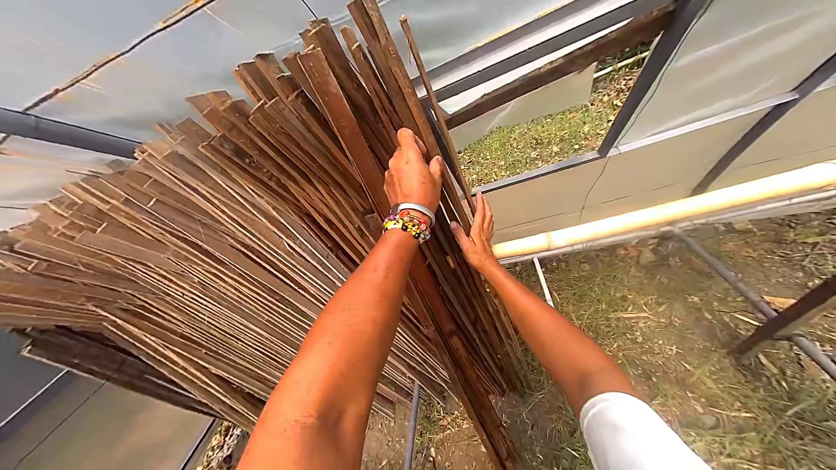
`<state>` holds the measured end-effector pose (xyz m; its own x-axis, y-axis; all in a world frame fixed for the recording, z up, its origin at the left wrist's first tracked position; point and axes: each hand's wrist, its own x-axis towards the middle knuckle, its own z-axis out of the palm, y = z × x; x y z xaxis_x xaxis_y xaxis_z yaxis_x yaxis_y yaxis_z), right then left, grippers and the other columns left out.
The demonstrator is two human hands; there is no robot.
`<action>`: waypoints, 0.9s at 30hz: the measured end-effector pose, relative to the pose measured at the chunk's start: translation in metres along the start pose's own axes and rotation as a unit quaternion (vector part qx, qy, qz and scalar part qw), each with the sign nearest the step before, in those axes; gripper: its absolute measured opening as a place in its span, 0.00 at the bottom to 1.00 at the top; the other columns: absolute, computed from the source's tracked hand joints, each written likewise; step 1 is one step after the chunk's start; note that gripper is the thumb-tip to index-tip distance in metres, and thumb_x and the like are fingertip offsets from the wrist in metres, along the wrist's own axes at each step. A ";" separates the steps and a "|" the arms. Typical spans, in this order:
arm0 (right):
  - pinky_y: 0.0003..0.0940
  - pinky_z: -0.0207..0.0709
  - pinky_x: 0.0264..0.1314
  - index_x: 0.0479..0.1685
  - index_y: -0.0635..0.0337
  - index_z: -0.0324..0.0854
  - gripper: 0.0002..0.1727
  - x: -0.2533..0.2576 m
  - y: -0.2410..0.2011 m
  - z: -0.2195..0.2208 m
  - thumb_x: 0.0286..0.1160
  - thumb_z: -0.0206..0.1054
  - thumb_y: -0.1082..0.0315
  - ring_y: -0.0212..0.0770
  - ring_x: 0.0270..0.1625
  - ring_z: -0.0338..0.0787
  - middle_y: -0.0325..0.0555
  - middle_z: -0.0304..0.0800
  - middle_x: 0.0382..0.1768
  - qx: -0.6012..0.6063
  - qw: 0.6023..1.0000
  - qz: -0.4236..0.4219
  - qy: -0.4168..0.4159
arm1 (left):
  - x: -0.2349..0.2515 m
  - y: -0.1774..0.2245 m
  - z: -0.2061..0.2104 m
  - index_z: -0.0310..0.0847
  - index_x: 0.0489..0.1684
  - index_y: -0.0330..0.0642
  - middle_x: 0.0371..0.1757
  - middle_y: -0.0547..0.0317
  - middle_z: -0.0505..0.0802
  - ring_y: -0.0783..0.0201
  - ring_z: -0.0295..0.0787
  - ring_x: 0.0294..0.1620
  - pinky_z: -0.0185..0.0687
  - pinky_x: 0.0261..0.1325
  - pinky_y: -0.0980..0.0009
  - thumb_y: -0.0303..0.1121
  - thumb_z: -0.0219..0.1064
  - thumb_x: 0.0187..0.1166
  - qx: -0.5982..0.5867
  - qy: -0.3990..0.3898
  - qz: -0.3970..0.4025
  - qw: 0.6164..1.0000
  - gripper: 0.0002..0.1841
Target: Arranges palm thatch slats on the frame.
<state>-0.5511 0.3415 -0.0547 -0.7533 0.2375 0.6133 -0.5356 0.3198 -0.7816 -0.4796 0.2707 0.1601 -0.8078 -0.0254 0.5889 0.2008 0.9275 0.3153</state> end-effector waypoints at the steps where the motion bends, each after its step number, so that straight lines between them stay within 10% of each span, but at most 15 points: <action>1: 0.64 0.44 0.92 0.97 0.63 0.38 0.54 0.004 0.002 0.000 0.79 0.59 0.39 0.65 0.95 0.47 0.65 0.42 0.94 0.004 1.000 0.014 -0.016 | 0.002 0.001 0.000 0.74 0.67 0.37 0.51 0.44 0.92 0.45 0.91 0.54 0.83 0.57 0.44 0.37 0.68 0.82 0.015 -0.002 0.003 1.000 0.20; 9: 0.65 0.47 0.91 0.98 0.55 0.33 0.63 0.021 0.019 0.000 0.68 0.61 0.29 0.63 0.93 0.53 0.65 0.51 0.92 0.001 0.998 0.035 -0.060 | 0.027 0.010 0.007 0.76 0.73 0.43 0.66 0.44 0.90 0.45 0.87 0.69 0.80 0.67 0.42 0.39 0.63 0.83 0.100 -0.053 0.001 0.994 0.21; 17: 0.58 0.53 0.92 0.97 0.59 0.36 0.69 0.025 0.034 -0.001 0.60 0.75 0.36 0.61 0.92 0.56 0.65 0.53 0.91 0.035 0.988 0.005 -0.148 | 0.017 -0.009 0.011 0.79 0.67 0.40 0.59 0.45 0.91 0.48 0.89 0.62 0.79 0.65 0.45 0.42 0.63 0.84 0.082 -0.047 0.067 0.993 0.20; 23: 0.53 0.43 0.96 0.97 0.62 0.27 0.75 0.028 0.028 -0.016 0.54 0.80 0.40 0.58 0.96 0.45 0.64 0.39 0.95 0.050 0.981 0.010 -0.188 | -0.018 -0.023 0.001 0.89 0.41 0.34 0.40 0.38 0.92 0.39 0.90 0.46 0.77 0.50 0.40 0.42 0.61 0.84 0.107 -0.049 0.112 0.987 0.18; 25: 0.50 0.42 0.97 0.97 0.61 0.25 0.76 0.029 0.025 -0.018 0.54 0.80 0.39 0.58 0.96 0.44 0.65 0.37 0.95 0.045 0.980 0.034 -0.192 | -0.042 -0.022 -0.011 0.86 0.36 0.28 0.39 0.30 0.90 0.34 0.87 0.44 0.73 0.46 0.38 0.35 0.62 0.82 0.137 -0.112 0.078 0.981 0.15; 27: 0.48 0.44 0.96 0.96 0.64 0.29 0.74 0.029 0.018 -0.021 0.55 0.81 0.41 0.58 0.96 0.46 0.67 0.41 0.94 0.045 0.977 0.058 -0.202 | -0.072 -0.010 -0.037 0.81 0.53 0.20 0.55 0.23 0.87 0.32 0.83 0.59 0.70 0.61 0.41 0.24 0.57 0.87 0.181 -0.233 0.001 0.956 0.12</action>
<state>-0.5742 0.3732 -0.0485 -0.8902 -0.1205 0.4393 -0.4555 0.2263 -0.8610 -0.4030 0.2491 0.1416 -0.9835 0.0666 0.1683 0.0652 0.9978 -0.0137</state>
